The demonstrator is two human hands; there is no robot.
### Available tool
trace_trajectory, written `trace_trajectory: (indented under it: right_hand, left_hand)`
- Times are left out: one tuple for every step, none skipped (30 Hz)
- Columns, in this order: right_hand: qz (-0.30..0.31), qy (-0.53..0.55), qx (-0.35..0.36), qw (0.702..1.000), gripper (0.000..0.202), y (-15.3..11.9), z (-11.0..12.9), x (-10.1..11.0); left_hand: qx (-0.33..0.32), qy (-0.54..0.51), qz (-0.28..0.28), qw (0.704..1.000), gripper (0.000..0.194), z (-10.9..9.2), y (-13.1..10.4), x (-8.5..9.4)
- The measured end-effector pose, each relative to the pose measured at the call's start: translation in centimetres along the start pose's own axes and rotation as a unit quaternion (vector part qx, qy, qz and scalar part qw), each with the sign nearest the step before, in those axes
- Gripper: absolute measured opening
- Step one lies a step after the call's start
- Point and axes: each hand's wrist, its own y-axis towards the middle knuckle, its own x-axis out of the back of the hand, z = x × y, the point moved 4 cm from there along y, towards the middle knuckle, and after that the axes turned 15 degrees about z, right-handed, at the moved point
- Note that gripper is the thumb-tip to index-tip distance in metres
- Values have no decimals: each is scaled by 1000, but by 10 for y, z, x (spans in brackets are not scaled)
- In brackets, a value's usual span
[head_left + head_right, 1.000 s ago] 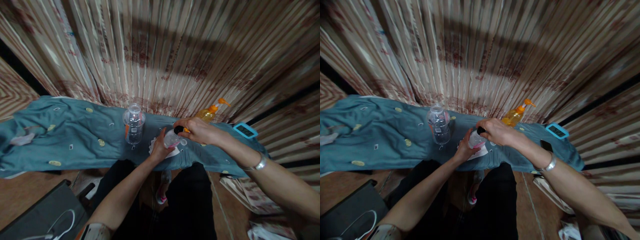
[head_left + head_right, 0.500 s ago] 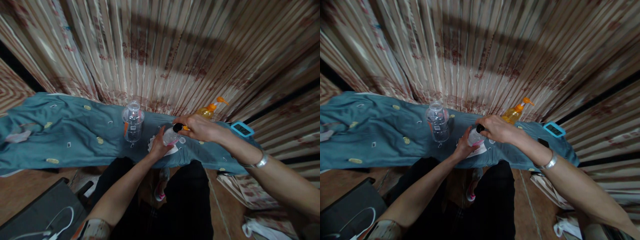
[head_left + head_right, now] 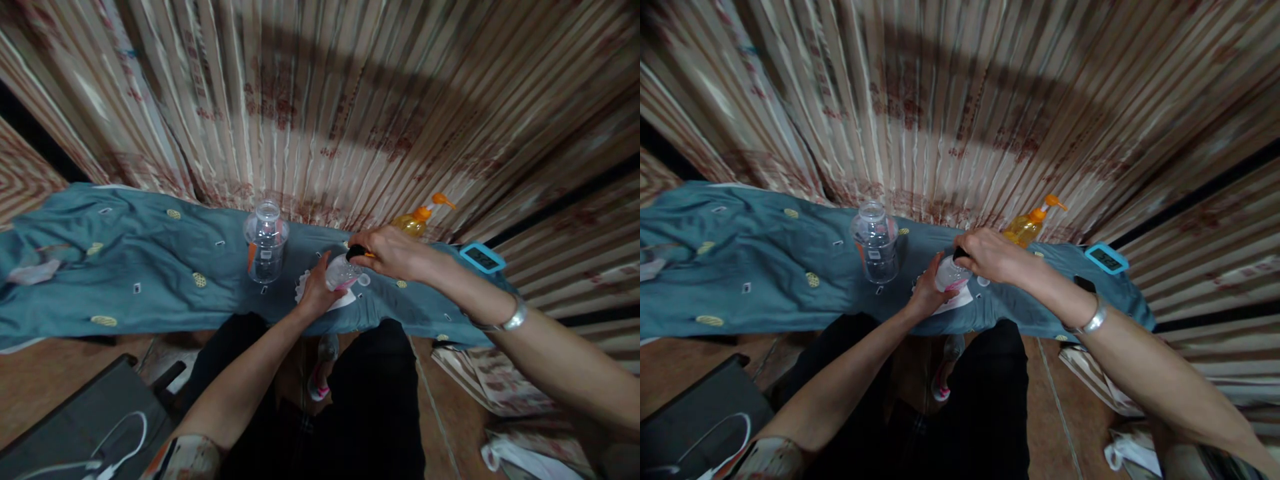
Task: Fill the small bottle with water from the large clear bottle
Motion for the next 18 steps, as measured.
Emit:
trace_trajectory:
  right_hand:
    - [0,-4,-14,1000,20,0,-1,0]
    - [-3,-7,-25,1000,26,0,-1,1]
    - [-5,-7,-30,1000,30,0,-2,1]
    - [-8,-5,-28,1000,30,0,-2,2]
    - [-8,1,-19,1000,29,0,-2,2]
    - [-5,8,-8,1000,31,0,-2,3]
    - [-1,14,2,1000,34,0,-2,3]
    - [4,16,6,1000,35,0,-2,3]
    - [9,16,4,1000,31,1,-2,2]
    - [12,11,-4,1000,22,1,-2,2]
    - [12,5,-17,1000,18,2,-2,2]
    - [9,-2,-30,999,23,2,-2,2]
    - [5,-7,-41,999,30,2,-3,2]
    - [1,-8,-44,999,33,2,-3,3]
    - [-3,-5,-40,999,33,2,-3,3]
    - [-5,0,-29,1000,33,1,-2,4]
    - [-6,6,-16,1000,35,1,-2,4]
    - [-5,11,-5,1000,38,1,-1,4]
  left_hand:
    - [-3,2,-1,1000,96,0,0,0]
    - [-6,3,-3,1000,96,0,0,0]
    - [-8,3,-5,1000,96,0,0,0]
    - [-8,4,-6,1000,96,0,0,0]
    - [-7,4,-5,1000,96,0,0,0]
    - [-4,4,-4,1000,96,0,0,0]
    - [-1,4,-2,1000,95,0,0,0]
    - [1,4,-1,1000,95,0,0,0]
    - [2,4,0,1000,95,0,0,0]
    - [1,3,0,1000,95,0,0,0]
    - [-1,2,-1,1000,96,-1,0,0]
    - [-3,2,-3,1000,96,-1,0,0]
    - [-4,2,-3,1000,96,-1,0,0]
    - [-3,2,-3,1000,96,0,0,0]
    - [-1,2,-1,1000,96,0,0,0]
    - [1,3,1,1000,96,0,0,0]
    - [3,4,3,1000,96,-1,0,0]
    - [4,4,6,1000,96,-1,0,0]
